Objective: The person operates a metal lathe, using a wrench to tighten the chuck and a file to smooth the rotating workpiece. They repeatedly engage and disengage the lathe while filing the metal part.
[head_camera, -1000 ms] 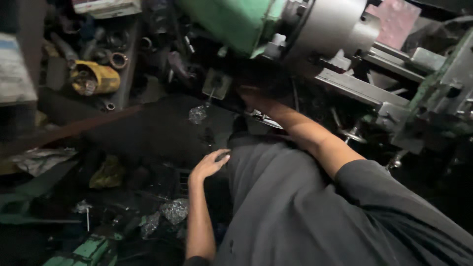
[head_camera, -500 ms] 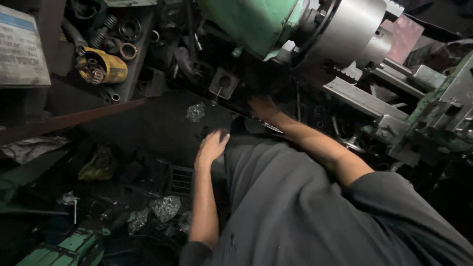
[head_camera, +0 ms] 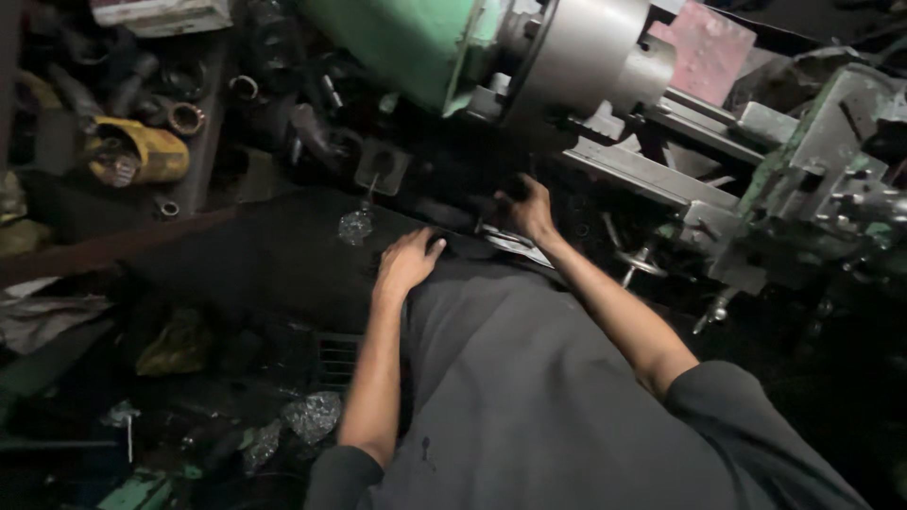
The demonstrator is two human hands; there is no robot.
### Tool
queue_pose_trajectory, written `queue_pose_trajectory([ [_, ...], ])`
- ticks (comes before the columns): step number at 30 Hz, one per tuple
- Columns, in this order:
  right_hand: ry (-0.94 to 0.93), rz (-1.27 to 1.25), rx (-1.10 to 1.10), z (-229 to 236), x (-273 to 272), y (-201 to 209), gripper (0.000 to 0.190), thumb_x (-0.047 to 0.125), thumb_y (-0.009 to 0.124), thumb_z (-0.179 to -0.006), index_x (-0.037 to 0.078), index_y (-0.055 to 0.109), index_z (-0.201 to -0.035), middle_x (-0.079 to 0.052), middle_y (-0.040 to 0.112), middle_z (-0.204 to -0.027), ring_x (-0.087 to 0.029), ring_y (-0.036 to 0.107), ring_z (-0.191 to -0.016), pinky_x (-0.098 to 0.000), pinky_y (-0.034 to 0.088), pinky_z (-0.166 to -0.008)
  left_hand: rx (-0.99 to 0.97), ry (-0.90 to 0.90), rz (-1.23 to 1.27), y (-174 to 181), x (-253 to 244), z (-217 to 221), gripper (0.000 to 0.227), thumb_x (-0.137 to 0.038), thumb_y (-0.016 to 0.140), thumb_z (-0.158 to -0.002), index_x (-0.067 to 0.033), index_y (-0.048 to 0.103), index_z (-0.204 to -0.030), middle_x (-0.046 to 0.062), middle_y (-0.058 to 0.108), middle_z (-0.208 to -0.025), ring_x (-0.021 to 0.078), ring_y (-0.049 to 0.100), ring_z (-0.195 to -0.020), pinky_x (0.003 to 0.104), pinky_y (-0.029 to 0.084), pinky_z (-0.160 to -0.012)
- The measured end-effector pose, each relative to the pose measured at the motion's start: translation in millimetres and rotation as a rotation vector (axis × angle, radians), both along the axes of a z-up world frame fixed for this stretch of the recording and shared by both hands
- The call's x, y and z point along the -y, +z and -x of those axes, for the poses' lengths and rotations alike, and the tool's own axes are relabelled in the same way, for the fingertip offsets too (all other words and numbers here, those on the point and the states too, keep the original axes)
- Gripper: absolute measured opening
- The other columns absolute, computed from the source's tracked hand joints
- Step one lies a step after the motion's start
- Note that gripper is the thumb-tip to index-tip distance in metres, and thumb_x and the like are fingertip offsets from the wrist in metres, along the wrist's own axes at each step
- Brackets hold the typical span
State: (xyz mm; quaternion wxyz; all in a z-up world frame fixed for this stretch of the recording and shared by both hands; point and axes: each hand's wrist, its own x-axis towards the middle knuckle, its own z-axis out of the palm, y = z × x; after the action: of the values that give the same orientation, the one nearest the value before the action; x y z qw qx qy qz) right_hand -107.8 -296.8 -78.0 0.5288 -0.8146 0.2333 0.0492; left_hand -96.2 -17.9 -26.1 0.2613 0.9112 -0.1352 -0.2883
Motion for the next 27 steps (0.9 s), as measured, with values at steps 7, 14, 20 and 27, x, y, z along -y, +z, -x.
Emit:
queue_pose_trajectory([
  [7, -0.018, 0.091, 0.342, 27.4, 21.9, 44.2, 0.027, -0.011, 0.069, -0.084, -0.001, 0.069, -0.109, -0.016, 0.073, -0.101, -0.025, 0.070, -0.093, -0.0323, 0.055, -0.084, 0.134, -0.025, 0.064, 31.9, 48.7, -15.0, 0.041, -0.041, 0.062, -0.099, -0.0063, 0.069, -0.120, 0.016, 0.071, -0.116, 0.0369, 0.066, -0.110, 0.050, 0.052, -0.093],
  [14, 0.386, 0.362, 0.966, 61.5, 36.6, 168.6, 0.030, -0.014, 0.068, -0.076, 0.000, 0.068, -0.103, -0.017, 0.070, -0.107, -0.035, 0.070, -0.100, -0.0427, 0.060, -0.085, 0.707, 0.153, 0.217, 112.8, 41.3, -48.0, 0.028, -0.021, 0.075, -0.095, -0.0079, 0.071, -0.118, 0.012, 0.071, -0.117, 0.0323, 0.066, -0.111, 0.043, 0.052, -0.103],
  [20, 0.468, 0.324, 1.303, 77.3, 47.7, 217.8, 0.022, -0.003, 0.074, -0.084, -0.002, 0.059, -0.100, -0.024, 0.063, -0.110, -0.041, 0.068, -0.100, -0.0521, 0.062, -0.087, 0.579, 0.151, -0.132, 84.8, -4.6, -107.5, 0.103, -0.049, 0.091, -0.067, 0.0089, 0.049, -0.142, 0.039, 0.053, -0.133, 0.0525, 0.051, -0.119, 0.056, 0.037, -0.102],
  [27, 0.118, 0.183, 1.103, 77.9, 35.0, 216.4, 0.024, -0.013, 0.066, -0.095, 0.004, 0.055, -0.109, -0.015, 0.064, -0.109, -0.027, 0.071, -0.099, -0.0372, 0.063, -0.086, 0.663, 0.247, 0.180, 19.8, 3.4, -98.0, 0.093, -0.045, 0.087, -0.090, 0.0060, 0.043, -0.154, 0.035, 0.051, -0.147, 0.0516, 0.049, -0.136, 0.054, 0.039, -0.117],
])
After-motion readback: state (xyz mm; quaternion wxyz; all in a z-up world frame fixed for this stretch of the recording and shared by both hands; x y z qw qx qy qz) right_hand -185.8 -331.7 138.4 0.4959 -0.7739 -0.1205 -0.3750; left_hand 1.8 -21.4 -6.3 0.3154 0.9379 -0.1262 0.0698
